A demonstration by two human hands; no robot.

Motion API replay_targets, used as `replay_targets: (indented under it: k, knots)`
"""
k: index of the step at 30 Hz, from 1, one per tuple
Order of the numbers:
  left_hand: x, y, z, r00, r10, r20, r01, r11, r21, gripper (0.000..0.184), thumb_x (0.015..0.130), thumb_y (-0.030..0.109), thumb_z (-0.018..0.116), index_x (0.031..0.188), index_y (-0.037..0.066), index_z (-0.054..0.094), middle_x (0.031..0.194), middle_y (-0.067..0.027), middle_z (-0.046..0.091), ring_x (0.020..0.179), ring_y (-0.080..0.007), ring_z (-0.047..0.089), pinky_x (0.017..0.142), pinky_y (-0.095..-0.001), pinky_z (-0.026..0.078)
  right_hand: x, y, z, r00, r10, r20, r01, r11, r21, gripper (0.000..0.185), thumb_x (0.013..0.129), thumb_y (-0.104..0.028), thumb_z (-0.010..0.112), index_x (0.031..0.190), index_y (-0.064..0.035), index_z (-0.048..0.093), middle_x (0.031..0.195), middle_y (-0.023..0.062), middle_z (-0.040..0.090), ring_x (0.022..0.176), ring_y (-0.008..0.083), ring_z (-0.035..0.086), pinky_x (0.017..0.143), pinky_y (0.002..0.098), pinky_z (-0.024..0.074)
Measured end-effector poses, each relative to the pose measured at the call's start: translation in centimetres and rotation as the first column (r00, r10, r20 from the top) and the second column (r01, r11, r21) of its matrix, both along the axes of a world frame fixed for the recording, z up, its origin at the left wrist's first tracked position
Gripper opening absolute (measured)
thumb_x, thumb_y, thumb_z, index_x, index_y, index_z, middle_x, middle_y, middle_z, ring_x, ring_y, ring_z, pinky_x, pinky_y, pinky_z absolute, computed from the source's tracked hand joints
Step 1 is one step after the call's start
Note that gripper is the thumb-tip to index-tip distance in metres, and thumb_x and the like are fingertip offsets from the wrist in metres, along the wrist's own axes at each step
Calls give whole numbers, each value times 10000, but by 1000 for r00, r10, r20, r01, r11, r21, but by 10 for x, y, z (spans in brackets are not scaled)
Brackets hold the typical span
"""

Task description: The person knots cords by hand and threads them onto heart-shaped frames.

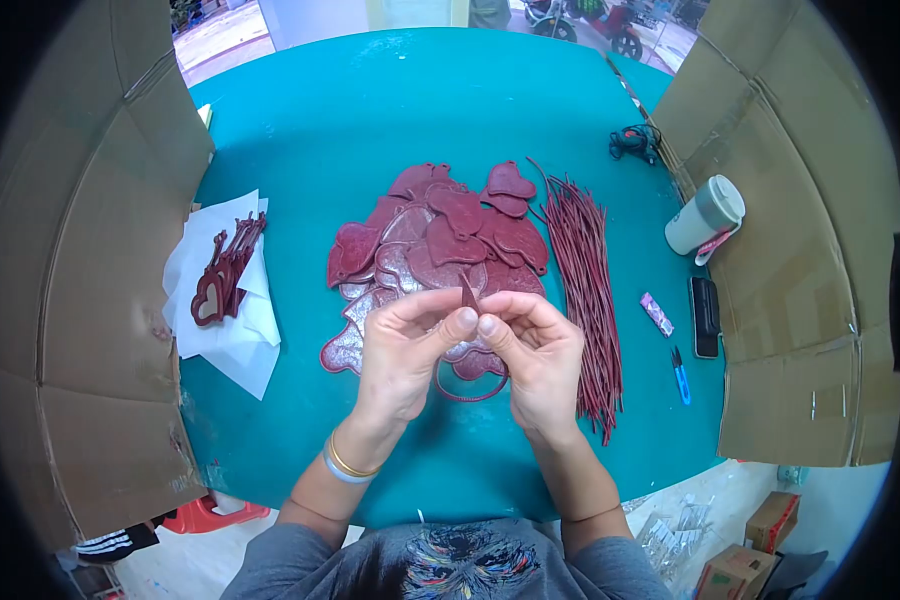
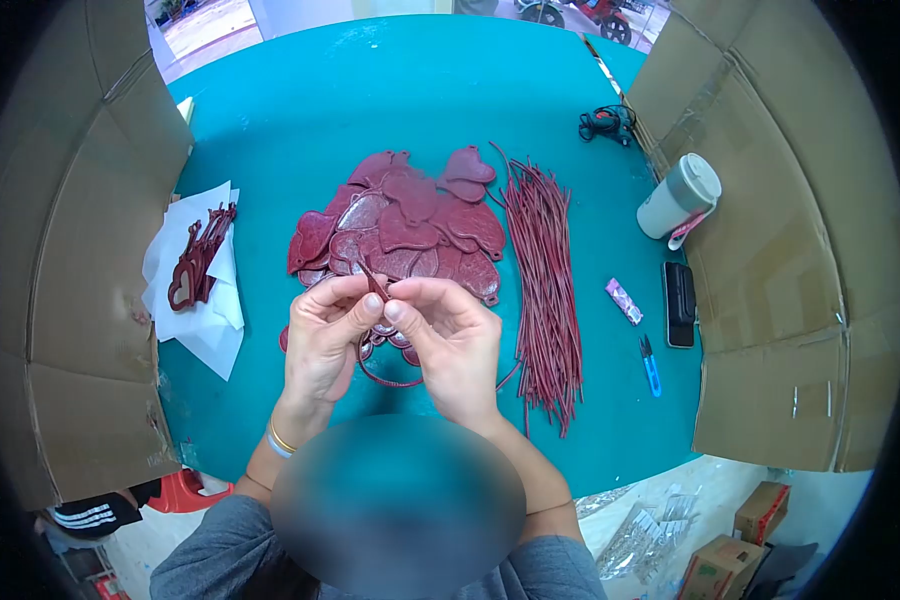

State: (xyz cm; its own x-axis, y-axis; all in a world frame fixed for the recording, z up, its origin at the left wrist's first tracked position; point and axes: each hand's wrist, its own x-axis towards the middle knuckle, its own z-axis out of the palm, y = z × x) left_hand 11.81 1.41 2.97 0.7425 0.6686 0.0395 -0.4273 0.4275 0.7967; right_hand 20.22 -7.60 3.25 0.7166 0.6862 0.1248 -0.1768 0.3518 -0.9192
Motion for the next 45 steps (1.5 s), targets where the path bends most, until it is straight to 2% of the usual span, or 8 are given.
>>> replay_targets:
  k: [8, 17, 20, 23, 27, 31, 35, 45]
  knots:
    - [-2, 5, -11, 992, -98, 84, 110, 983, -148, 145, 754, -43, 651, 863, 50, 629, 858, -48, 633, 787, -118, 598, 705, -242, 485, -5, 1, -5, 1000, -22, 14, 22, 999, 49, 131, 807, 5, 613, 932, 41, 597, 877, 69, 621, 797, 114, 584, 733, 239, 486]
    - [-1, 2, -7, 992, -102, 77, 116, 971, -210, 97, 766, -14, 642, 837, 50, 621, 834, -81, 650, 705, -127, 602, 643, -244, 489, -1, 1, -12, 961, 134, -240, -103, 985, 140, 117, 771, 20, 647, 878, 7, 600, 816, 65, 626, 707, 103, 581, 615, 207, 456]
    - [-2, 7, -9, 993, -114, 35, 119, 977, -179, 157, 749, -32, 659, 889, 37, 643, 844, -86, 653, 762, -133, 617, 690, -243, 497, 8, -4, -8, 967, 166, -193, -166, 986, 19, 99, 760, -5, 665, 852, -5, 629, 844, 51, 617, 741, 92, 568, 608, 189, 428]
    - [-1, 6, -8, 997, -79, -5, 78, 989, -127, 159, 743, -35, 665, 893, 14, 641, 847, -101, 654, 758, -141, 627, 682, -243, 511, 20, -7, -7, 976, 73, 204, -51, 992, -112, 112, 740, -49, 690, 845, -21, 665, 899, 45, 601, 794, 91, 552, 634, 196, 423]
    - [2, -1, -6, 995, -65, -73, 63, 998, -21, 153, 742, -41, 664, 889, -8, 636, 866, -110, 650, 776, -149, 628, 700, -247, 517, 21, -11, 6, 949, -70, 308, 121, 981, -151, 187, 722, -81, 705, 903, -45, 685, 940, 74, 584, 830, 115, 548, 715, 243, 443]
    - [4, -4, -3, 991, -108, -84, 113, 992, 61, 149, 743, -43, 662, 887, -20, 631, 877, -113, 645, 792, -154, 624, 704, -250, 519, 25, -12, -3, 949, -35, 314, 47, 998, -30, 188, 719, -48, 702, 903, -18, 679, 949, 85, 585, 837, 130, 555, 722, 260, 456]
    - [3, -1, -8, 979, -196, -59, 194, 980, -46, 140, 741, -47, 661, 875, -20, 632, 872, -106, 642, 800, -153, 620, 699, -247, 519, 25, -10, 0, 995, 80, 58, -85, 992, 90, 124, 742, 5, 665, 865, 17, 671, 959, 93, 579, 808, 127, 566, 652, 221, 482]
    - [0, 2, -4, 905, -426, -12, 413, 883, -224, 101, 740, -21, 666, 834, -4, 636, 810, -105, 640, 703, -162, 630, 631, -245, 514, 40, -15, 2, 947, 285, 147, -296, 954, 56, 120, 745, 33, 645, 862, 16, 672, 932, 160, 609, 738, 159, 603, 602, 246, 519]
